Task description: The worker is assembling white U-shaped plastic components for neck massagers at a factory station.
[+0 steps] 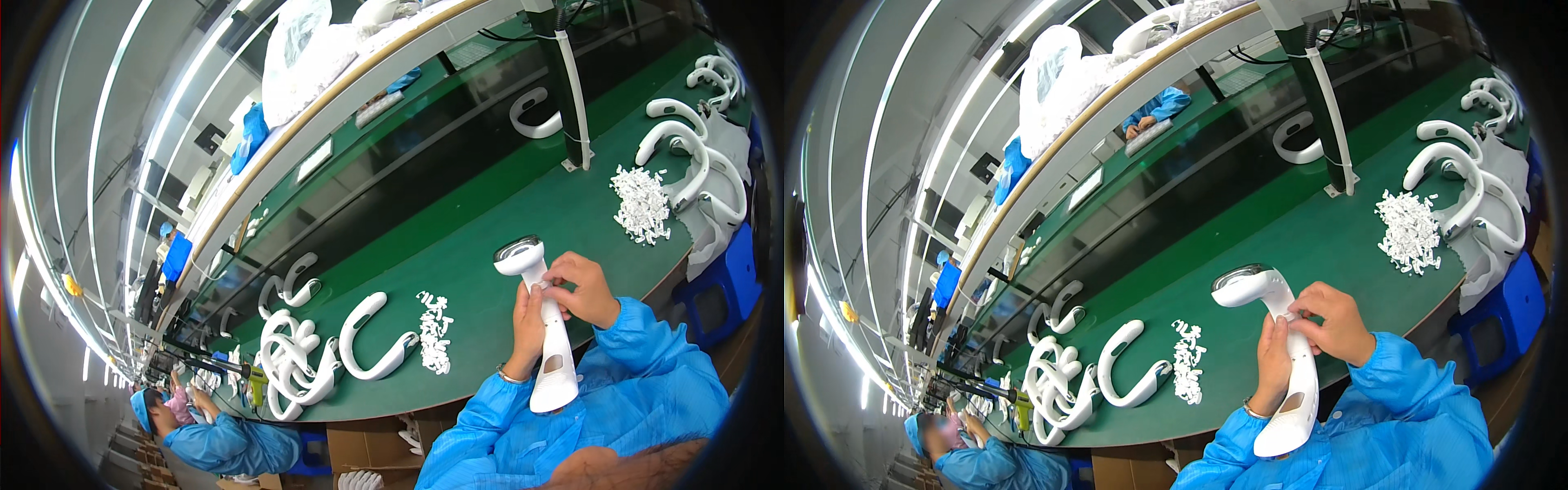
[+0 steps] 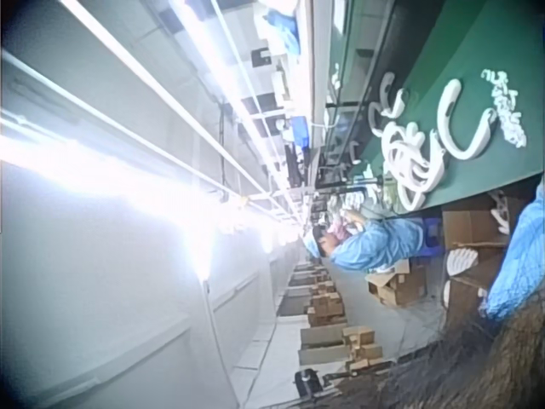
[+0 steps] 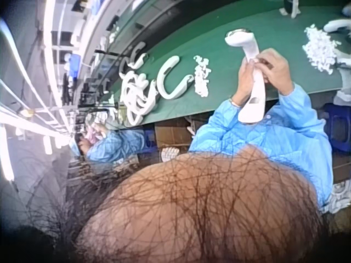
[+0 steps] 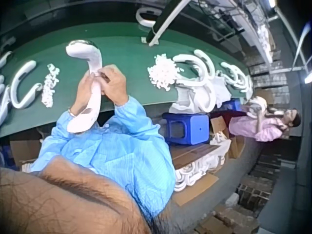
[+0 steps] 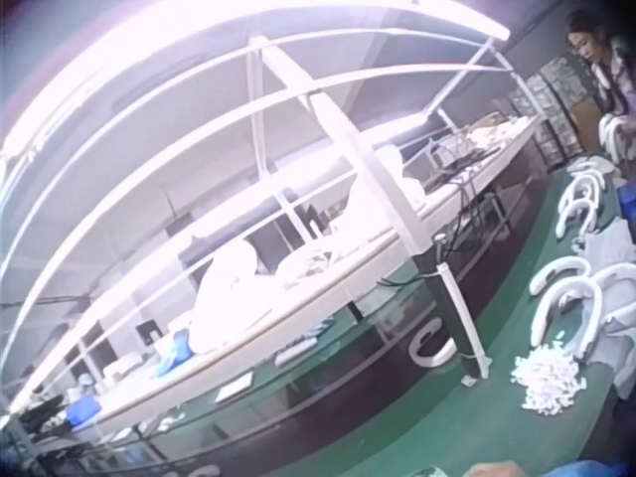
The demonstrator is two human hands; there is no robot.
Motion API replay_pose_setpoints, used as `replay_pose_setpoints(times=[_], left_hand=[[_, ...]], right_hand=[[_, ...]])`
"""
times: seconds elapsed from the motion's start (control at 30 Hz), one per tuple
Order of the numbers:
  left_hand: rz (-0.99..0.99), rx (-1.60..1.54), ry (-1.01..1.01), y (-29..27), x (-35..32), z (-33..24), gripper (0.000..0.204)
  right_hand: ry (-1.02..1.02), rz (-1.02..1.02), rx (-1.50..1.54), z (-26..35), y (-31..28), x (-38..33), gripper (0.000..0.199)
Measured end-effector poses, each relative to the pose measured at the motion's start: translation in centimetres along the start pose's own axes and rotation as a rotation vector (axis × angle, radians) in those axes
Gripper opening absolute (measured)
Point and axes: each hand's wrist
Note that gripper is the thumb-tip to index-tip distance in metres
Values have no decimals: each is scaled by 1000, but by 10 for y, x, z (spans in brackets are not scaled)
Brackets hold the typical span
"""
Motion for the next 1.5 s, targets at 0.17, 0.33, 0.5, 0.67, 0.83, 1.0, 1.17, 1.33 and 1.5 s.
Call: replay_pose_setpoints(times=[0.17, 0.33, 0.5, 0.67, 0.83, 1.0, 1.17, 1.33, 1.5], left_hand=[[-1, 88, 141, -9, 8, 9, 38], [-59, 71, 198, -7, 4, 12, 41], [-75, 44, 157, -9, 4, 17, 43], [26, 22, 70, -11, 1, 12, 44], [1, -7, 201, -7, -4, 13, 41], [-95, 113, 415, -4, 0, 18, 40], [-28, 77, 235, -6, -7, 11, 39], [-95, 158, 412, -13, 2, 25, 34], [-71, 351, 559, -23, 0, 25, 31]], right_hand=[[-326, -4, -214, 6, 9, 3, 21], [-257, 134, -262, 3, 3, -2, 21], [228, 72, 5, 2, 3, -5, 16], [575, -50, 364, 2, 7, -6, 7], [766, -36, 304, 4, 9, -12, 12], [488, -161, 264, -16, 18, -31, 17], [486, -44, 166, -19, 8, -28, 29], [269, -76, 331, -25, 7, -24, 37], [576, 139, 458, 4, -1, -1, 23]])
Point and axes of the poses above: each hand's wrist, its own x-axis towards the middle knuckle, its own y-axis out of the palm, z = x × y, and after that the axes turned 15 degrees about -z, right-handed
